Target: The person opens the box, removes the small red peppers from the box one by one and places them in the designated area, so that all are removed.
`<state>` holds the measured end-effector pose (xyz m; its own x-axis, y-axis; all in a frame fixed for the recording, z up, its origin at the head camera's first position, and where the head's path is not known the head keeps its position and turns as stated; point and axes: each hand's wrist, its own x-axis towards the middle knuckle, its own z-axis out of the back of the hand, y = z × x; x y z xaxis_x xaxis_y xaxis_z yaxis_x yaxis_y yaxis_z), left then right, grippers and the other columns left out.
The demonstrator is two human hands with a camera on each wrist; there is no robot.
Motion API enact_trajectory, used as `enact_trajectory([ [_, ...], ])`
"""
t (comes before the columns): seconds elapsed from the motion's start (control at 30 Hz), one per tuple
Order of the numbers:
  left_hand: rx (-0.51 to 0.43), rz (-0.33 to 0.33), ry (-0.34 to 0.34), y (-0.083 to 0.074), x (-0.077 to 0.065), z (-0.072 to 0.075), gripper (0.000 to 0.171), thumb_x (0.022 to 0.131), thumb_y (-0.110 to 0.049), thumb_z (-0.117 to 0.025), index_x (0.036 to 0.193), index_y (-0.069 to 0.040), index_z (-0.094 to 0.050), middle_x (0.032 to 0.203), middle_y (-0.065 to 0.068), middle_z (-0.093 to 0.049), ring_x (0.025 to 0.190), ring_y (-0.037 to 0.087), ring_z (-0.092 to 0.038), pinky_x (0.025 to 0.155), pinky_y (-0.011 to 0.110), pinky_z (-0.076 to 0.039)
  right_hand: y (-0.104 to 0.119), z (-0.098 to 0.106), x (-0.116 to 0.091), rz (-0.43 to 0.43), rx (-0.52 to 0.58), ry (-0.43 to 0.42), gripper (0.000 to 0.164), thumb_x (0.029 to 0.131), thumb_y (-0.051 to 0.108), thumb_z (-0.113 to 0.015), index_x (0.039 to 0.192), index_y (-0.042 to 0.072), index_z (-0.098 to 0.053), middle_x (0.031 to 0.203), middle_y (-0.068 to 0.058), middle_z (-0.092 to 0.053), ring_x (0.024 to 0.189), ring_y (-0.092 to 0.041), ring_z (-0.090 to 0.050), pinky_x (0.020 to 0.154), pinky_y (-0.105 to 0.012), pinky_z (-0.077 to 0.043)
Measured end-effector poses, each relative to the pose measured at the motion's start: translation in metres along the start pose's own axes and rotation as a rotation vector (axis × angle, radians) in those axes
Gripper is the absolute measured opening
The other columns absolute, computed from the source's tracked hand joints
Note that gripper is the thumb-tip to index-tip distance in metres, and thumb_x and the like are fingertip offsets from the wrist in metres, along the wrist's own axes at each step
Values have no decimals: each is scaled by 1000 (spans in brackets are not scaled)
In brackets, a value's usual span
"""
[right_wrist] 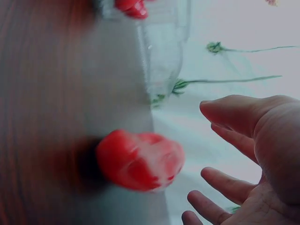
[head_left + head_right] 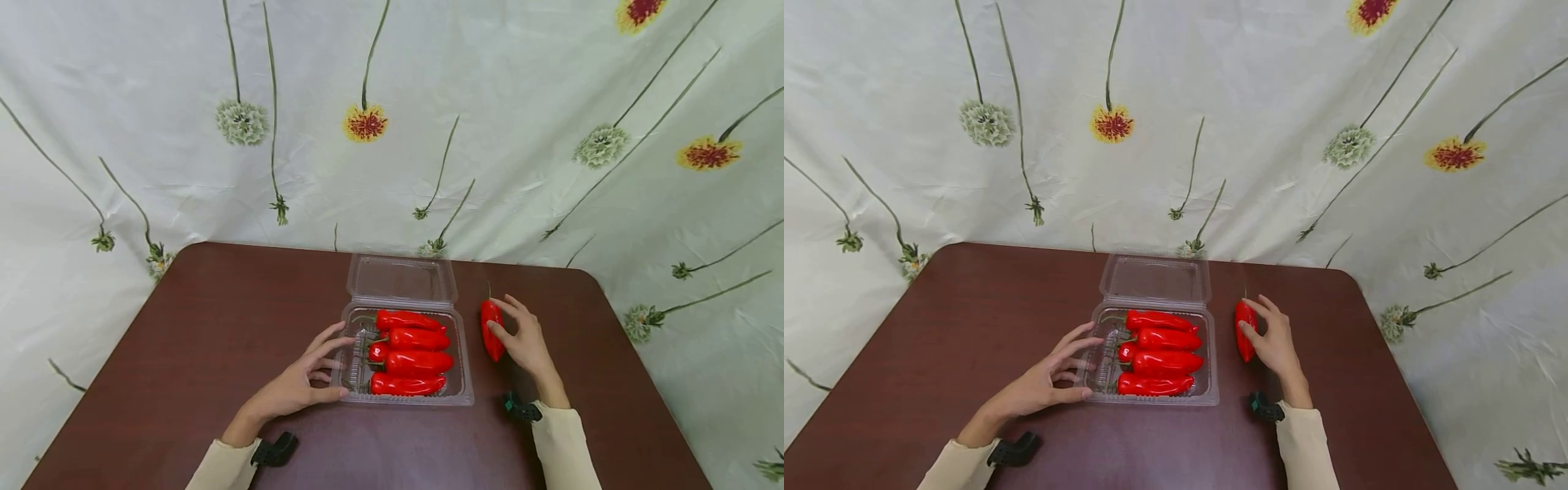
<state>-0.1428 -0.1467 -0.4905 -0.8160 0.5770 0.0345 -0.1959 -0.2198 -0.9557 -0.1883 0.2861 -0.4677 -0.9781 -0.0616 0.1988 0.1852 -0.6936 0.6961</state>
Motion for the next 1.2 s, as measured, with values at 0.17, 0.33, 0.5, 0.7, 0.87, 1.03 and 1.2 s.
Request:
enact_trajectory([
  [0.17,2,-19,0,2,-2,-2,76,89,-20,-77,154,-13,-38,167,2,-6,120,34,-57,90,31,-51,16,1,-5,37,16,-10,44,91,8,-70,134,3,-62,152,-30,-39,136,-53,-36,107,-74,-21],
  [0.33,7,-36,-3,2,-2,-1,75,89,-19,-77,153,-11,-38,167,3,-6,120,37,-57,89,30,-50,36,0,-7,88,35,11,43,92,11,-71,134,6,-63,153,-25,-41,138,-49,-35,106,-74,-23],
  [0.5,12,-27,0,3,-1,0,75,89,-19,-77,153,-12,-39,167,3,-6,120,35,-57,89,31,-51,55,-5,-12,155,50,42,44,90,14,-74,133,9,-64,151,-18,-45,138,-43,-38,105,-71,-29],
  [0.7,11,-13,-2,2,0,0,75,89,-21,-77,153,-14,-39,167,1,-5,120,34,-56,90,31,-50,70,-16,-16,233,72,103,43,89,14,-76,131,12,-66,148,-15,-51,135,-38,-44,104,-68,-34],
  [0.87,3,-12,4,2,1,0,76,89,-21,-77,154,-14,-39,167,1,-5,121,35,-56,90,31,-51,75,-25,-18,269,74,179,43,88,14,-78,130,13,-67,145,-12,-54,132,-36,-48,101,-64,-41],
  [1.03,-3,-13,5,3,1,-1,76,89,-20,-77,154,-14,-38,167,1,-5,121,36,-56,90,31,-51,79,-32,-20,281,84,227,42,87,17,-78,128,15,-68,144,-7,-55,134,-31,-47,101,-57,-46],
  [1.2,-5,-12,1,2,0,0,76,89,-20,-77,154,-14,-38,168,0,-5,121,35,-55,90,31,-51,84,-40,-22,299,134,273,43,87,17,-79,128,18,-68,140,-4,-57,132,-24,-49,99,-49,-50],
])
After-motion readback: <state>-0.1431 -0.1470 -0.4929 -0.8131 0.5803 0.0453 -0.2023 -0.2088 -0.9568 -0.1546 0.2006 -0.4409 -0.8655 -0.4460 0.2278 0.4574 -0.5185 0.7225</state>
